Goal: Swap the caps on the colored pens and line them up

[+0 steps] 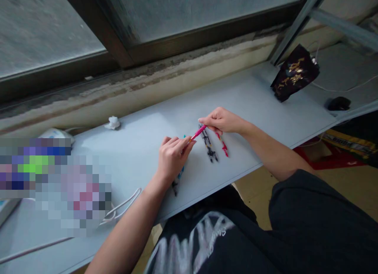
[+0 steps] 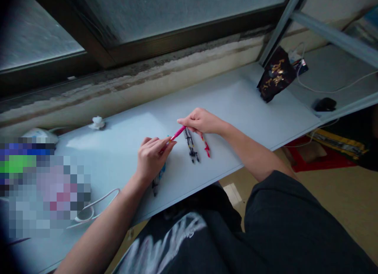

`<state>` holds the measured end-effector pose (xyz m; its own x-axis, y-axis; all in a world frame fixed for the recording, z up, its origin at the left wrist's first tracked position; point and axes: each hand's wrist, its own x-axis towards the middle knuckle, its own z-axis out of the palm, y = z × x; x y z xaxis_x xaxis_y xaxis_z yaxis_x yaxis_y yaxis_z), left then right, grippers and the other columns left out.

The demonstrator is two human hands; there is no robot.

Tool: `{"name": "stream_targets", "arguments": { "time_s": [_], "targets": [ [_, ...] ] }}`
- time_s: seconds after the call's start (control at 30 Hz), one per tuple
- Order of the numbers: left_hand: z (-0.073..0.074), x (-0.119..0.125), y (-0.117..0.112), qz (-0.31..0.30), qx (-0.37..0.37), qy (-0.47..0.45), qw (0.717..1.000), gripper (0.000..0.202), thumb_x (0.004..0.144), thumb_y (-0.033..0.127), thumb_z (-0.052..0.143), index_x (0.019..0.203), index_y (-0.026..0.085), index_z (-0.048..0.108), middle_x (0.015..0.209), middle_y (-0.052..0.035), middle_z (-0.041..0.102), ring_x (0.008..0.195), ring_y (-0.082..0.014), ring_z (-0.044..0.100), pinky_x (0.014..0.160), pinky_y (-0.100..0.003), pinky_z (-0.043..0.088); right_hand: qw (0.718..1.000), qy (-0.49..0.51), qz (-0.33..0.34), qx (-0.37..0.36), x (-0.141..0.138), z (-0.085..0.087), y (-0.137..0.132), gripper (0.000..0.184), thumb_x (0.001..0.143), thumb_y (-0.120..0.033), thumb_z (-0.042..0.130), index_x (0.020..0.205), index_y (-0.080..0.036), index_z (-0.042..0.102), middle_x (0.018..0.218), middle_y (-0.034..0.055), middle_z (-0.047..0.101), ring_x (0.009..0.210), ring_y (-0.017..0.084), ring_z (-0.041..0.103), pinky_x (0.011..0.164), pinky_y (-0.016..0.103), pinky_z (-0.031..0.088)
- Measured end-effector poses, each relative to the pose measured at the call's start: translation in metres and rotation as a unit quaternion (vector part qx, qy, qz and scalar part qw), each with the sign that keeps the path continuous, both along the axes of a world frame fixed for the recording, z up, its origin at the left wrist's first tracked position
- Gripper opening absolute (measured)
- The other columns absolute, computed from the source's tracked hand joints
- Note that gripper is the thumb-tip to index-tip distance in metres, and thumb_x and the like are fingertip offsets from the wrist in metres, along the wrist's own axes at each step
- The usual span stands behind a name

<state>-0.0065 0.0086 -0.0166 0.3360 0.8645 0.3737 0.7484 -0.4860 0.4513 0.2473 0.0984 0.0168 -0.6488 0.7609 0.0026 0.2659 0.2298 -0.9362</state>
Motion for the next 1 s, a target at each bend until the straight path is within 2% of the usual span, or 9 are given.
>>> {"name": "stream_targets", "arguments": {
  "time_s": [0.13,0.2,0.3,0.47,0.63,0.7,0.77,0.87,1.0],
  "targets": [
    [-0.001,0.002,-0.003,0.009,0.004,-0.018,1.0,0.041,0.114,0.052,0.056,0.107,0.021,0.083,0.074,-0.0026,0.076,0.063,-0.0174,0.063,0.076,-0.033,0.047,0.997,0.071,-0.003,0.001,-0.001,-0.001,0.003,0.046,0.097,-0.061,0.078,0.088,-0.016,0.071,0.065,0.0005,0.071,0.053,0.009,0.051,0.051,0.023,0.037],
    [0.0,0.004,-0.005,0.011,0.003,-0.033,0.999,0.042,0.115,0.052,0.055,0.109,0.022,0.083,0.073,-0.0017,0.077,0.063,-0.017,0.062,0.075,-0.032,0.049,0.994,0.11,0.024,0.003,-0.002,0.0,0.004,0.043,0.092,-0.057,0.084,0.097,-0.016,0.072,0.072,0.0013,0.073,0.058,0.01,0.055,0.054,0.024,0.04],
    [0.003,0.004,-0.006,0.013,0.009,-0.053,0.998,0.043,0.113,0.054,0.057,0.106,0.022,0.084,0.069,-0.0006,0.074,0.06,-0.0165,0.061,0.075,-0.032,0.048,0.992,0.123,0.013,0.016,-0.006,0.001,0.002,0.048,0.093,-0.061,0.082,0.085,-0.016,0.067,0.064,-0.0008,0.065,0.058,0.01,0.054,0.056,0.025,0.04],
    [0.008,0.003,-0.008,0.038,0.013,-0.076,0.996,0.04,0.109,0.054,0.065,0.1,0.022,0.086,0.066,0.0002,0.069,0.057,-0.0148,0.055,0.073,-0.033,0.044,0.997,0.061,0.005,0.036,-0.009,0.003,-0.004,0.058,0.104,-0.066,0.066,0.071,-0.02,0.056,0.054,-0.0057,0.049,0.051,0.008,0.04,0.053,0.027,0.032],
    [0.009,0.011,-0.012,0.048,-0.048,-0.13,0.989,0.044,0.109,0.057,0.061,0.104,0.019,0.083,0.06,0.0035,0.062,0.052,-0.0111,0.049,0.058,-0.026,0.04,0.994,-0.064,-0.047,0.076,0.009,0.014,-0.002,0.063,0.112,-0.072,0.046,0.081,-0.019,0.064,0.063,0.0014,0.062,0.057,0.013,0.054,0.06,0.029,0.039],
    [0.011,0.015,-0.013,0.045,-0.064,-0.135,0.988,0.044,0.11,0.056,0.059,0.101,0.019,0.081,0.055,0.0052,0.059,0.048,-0.0098,0.045,0.054,-0.024,0.038,0.973,-0.171,-0.101,0.116,0.016,0.017,0.001,0.055,0.113,-0.064,0.052,0.083,-0.019,0.065,0.067,0.0026,0.063,0.063,0.015,0.055,0.064,0.03,0.038],
    [0.014,0.019,-0.014,0.032,-0.087,-0.138,0.986,0.042,0.11,0.054,0.059,0.101,0.019,0.079,0.054,0.0057,0.06,0.046,-0.0093,0.046,0.053,-0.023,0.039,0.955,-0.265,-0.085,0.108,0.018,0.019,0.002,0.039,0.114,-0.05,0.056,0.097,-0.018,0.07,0.073,0.0027,0.067,0.066,0.016,0.057,0.068,0.029,0.038],
    [0.024,0.024,-0.016,0.013,-0.161,-0.155,0.974,0.041,0.109,0.054,0.057,0.125,0.019,0.073,0.057,0.0059,0.065,0.047,-0.0107,0.051,0.054,-0.022,0.043,0.94,-0.321,-0.02,0.114,0.013,0.02,-0.001,0.025,0.112,-0.04,0.062,0.115,-0.018,0.073,0.087,0.0045,0.074,0.078,0.017,0.062,0.076,0.028,0.041],
    [0.035,0.021,-0.018,0.04,-0.233,-0.196,0.952,0.073,0.107,0.054,0.059,0.168,0.019,0.039,0.059,0.0075,0.068,0.044,-0.0135,0.051,0.052,-0.023,0.043,0.941,-0.317,0.029,0.113,0.001,0.021,-0.008,0.026,0.108,-0.035,0.069,0.124,-0.016,0.073,0.097,0.0065,0.076,0.085,0.018,0.065,0.081,0.028,0.042]
  ]
}}
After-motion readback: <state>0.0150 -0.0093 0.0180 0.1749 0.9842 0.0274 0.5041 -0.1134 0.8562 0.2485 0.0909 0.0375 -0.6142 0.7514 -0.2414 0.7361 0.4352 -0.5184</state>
